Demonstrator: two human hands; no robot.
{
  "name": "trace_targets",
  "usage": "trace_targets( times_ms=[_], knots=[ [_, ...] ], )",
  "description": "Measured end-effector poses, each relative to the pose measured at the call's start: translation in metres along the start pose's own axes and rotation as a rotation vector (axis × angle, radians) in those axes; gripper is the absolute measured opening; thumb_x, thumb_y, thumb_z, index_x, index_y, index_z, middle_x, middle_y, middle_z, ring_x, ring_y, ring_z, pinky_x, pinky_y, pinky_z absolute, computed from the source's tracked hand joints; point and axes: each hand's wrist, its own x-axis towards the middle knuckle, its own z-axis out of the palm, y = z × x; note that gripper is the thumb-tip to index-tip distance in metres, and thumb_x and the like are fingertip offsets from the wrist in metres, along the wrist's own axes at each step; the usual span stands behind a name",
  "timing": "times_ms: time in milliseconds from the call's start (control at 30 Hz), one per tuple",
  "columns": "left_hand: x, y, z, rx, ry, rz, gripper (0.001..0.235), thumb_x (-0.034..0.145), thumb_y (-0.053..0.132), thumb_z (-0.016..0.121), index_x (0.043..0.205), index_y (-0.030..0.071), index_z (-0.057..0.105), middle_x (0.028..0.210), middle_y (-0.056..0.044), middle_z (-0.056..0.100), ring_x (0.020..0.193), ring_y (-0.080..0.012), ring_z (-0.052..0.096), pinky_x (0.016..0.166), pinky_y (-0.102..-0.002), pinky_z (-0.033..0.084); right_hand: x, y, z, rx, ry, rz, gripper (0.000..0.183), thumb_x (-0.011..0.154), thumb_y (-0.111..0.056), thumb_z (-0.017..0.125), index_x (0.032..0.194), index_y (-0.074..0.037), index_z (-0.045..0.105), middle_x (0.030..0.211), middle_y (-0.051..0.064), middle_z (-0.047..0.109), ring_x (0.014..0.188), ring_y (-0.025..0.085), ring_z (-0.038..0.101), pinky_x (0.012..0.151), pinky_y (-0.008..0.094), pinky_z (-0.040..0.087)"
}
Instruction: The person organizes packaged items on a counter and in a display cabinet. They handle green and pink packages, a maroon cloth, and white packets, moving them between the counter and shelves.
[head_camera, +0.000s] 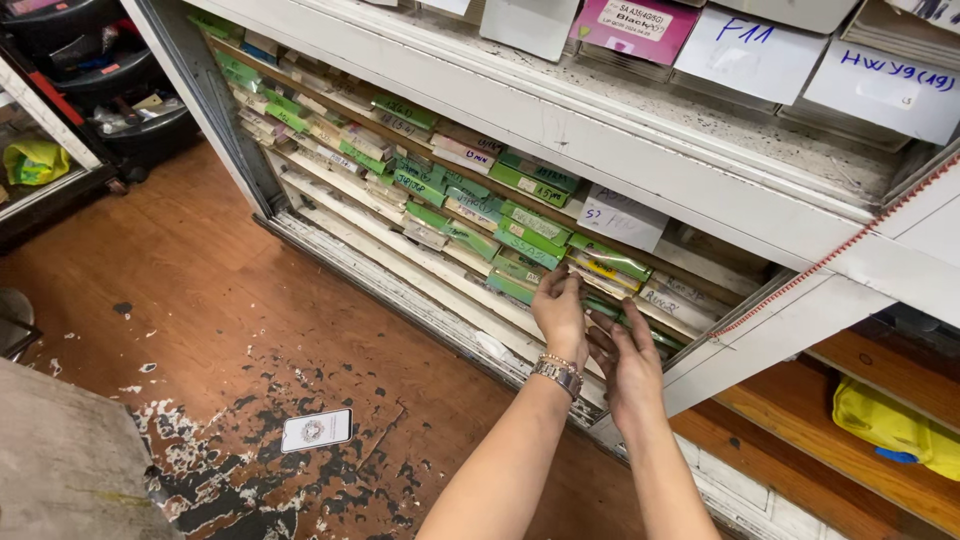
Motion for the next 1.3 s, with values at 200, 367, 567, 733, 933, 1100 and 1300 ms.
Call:
trace_targets(
  times_ms=[200, 367, 567, 733, 933, 1100, 1300],
  knots=[
    [0.009, -0.003, 0.008, -0.144, 0.061, -0.129, 0.031, 0.092, 0.007, 0.068, 0.122, -0.003, 0.065, 0.096, -0.007, 0.071, 0.075, -0.0142, 0.061, 0.064, -0.027, 0.049, -0.003, 0.003, -0.002, -0.071, 0.034, -0.005, 0.06, 0.103, -0.012, 0.044, 0.161, -0.021, 0.029, 0.135, 0.017, 0.064, 0.117, 0.022, 0.063, 0.094, 0.039, 0.051],
    [0.015, 0.002, 0.015, -0.074, 0.141, -0.165, 0.032, 0.088, 0.008, 0.078, 0.113, -0.006, 0.064, 0.092, -0.01, 0.071, 0.07, -0.0171, 0.064, 0.062, -0.028, 0.05, -0.002, 0.003, -0.005, -0.017, 0.046, -0.002, 0.064, 0.104, -0.013, 0.044, 0.163, -0.021, 0.022, 0.134, 0.018, 0.064, 0.115, 0.026, 0.065, 0.096, 0.041, 0.053],
    [0.022, 0.0, 0.019, -0.162, 0.182, -0.176, 0.021, 0.087, 0.009, 0.075, 0.102, -0.002, 0.065, 0.082, -0.008, 0.072, 0.064, -0.0154, 0.063, 0.056, -0.028, 0.049, 0.006, -0.006, -0.001, -0.061, -0.025, 0.107, 0.071, 0.102, -0.015, 0.043, 0.164, -0.027, 0.009, 0.136, 0.016, 0.063, 0.113, 0.024, 0.063, 0.095, 0.04, 0.051],
    [0.034, -0.004, 0.013, -0.231, 0.157, -0.278, 0.012, 0.088, 0.01, 0.075, 0.094, 0.002, 0.067, 0.077, -0.004, 0.067, 0.058, -0.0135, 0.056, 0.052, -0.028, 0.042, 0.011, -0.004, -0.005, -0.117, -0.053, 0.046, 0.071, 0.102, -0.011, 0.044, 0.164, -0.021, 0.012, 0.133, 0.017, 0.064, 0.111, 0.024, 0.065, 0.093, 0.038, 0.055],
    [0.043, 0.004, 0.007, -0.292, 0.116, -0.435, 0.01, 0.088, 0.012, 0.078, 0.091, 0.006, 0.07, 0.076, -0.001, 0.064, 0.057, -0.0123, 0.052, 0.052, -0.026, 0.042, 0.015, -0.002, -0.011, -0.37, 0.002, -0.046, 0.067, 0.101, -0.011, 0.051, 0.162, -0.016, 0.023, 0.128, 0.016, 0.068, 0.106, 0.021, 0.067, 0.089, 0.034, 0.056],
    [0.034, 0.009, 0.016, -0.201, 0.157, -0.403, 0.016, 0.088, 0.015, 0.08, 0.091, 0.008, 0.067, 0.077, 0.0, 0.061, 0.06, -0.0128, 0.05, 0.053, -0.027, 0.041, 0.01, -0.004, -0.014, -0.435, 0.036, -0.07, 0.067, 0.1, -0.014, 0.054, 0.162, -0.016, 0.026, 0.125, 0.015, 0.067, 0.102, 0.021, 0.065, 0.086, 0.033, 0.056],
    [-0.025, 0.008, 0.021, 0.202, -0.157, -0.134, 0.023, 0.088, 0.02, 0.073, 0.102, 0.002, 0.075, 0.088, -0.005, 0.075, 0.072, -0.0118, 0.064, 0.066, -0.027, 0.052, -0.013, 0.005, -0.018, 0.1, 0.14, -0.073, 0.052, 0.103, -0.014, 0.048, 0.154, -0.011, 0.04, 0.125, 0.016, 0.061, 0.106, 0.021, 0.063, 0.085, 0.034, 0.055]
  ],
)
